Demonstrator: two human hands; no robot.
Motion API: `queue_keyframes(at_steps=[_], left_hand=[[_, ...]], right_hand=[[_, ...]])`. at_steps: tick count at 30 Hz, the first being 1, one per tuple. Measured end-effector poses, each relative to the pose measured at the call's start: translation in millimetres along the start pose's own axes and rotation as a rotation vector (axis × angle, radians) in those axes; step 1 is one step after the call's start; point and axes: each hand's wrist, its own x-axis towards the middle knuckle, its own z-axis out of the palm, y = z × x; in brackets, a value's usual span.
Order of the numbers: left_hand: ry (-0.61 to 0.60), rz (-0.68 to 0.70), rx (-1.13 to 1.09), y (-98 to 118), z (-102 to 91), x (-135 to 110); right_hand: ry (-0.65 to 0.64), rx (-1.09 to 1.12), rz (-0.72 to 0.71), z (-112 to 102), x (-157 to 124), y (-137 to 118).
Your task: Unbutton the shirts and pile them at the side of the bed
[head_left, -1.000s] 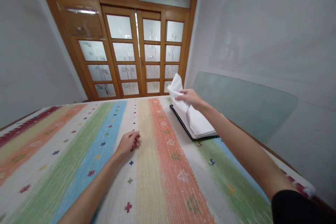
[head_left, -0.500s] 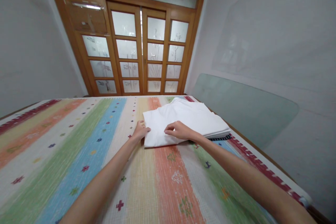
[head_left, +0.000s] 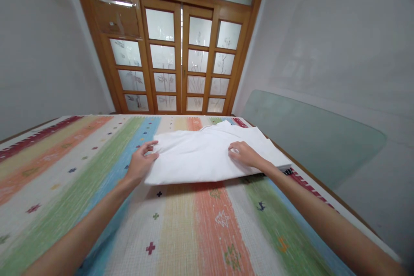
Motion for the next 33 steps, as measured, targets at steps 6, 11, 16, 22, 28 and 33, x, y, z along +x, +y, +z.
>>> queue_keyframes(at_steps=[6,11,16,22,28,33], left_hand=[[0.170,-0.233,0.281,-17,-72.8,-3],[0.229,-0.384,0.607,-56,-148.9,6],[-0.170,-0.473,0.919,-84,-211.9,12],[-0.086,-0.317,0.979,-80,-202.4,6],[-0.038,-0.201,0.972,-93,-184.8,17],[-0.068,-0.113,0.992,-94,-186.8,23]], right_hand=[[-0.061,-0.005,0.102,6,-5,16],[-0.086,0.004,0.118,11,-6,8],[-0.060,0.071,-0.044,27,-1,-39],[-0.166,0.233,-0.513,53,-25,-165],[-0.147,0.053,-0.798,73,-29,-229],[-0.186,0.091,-0.710,86,2,-206]])
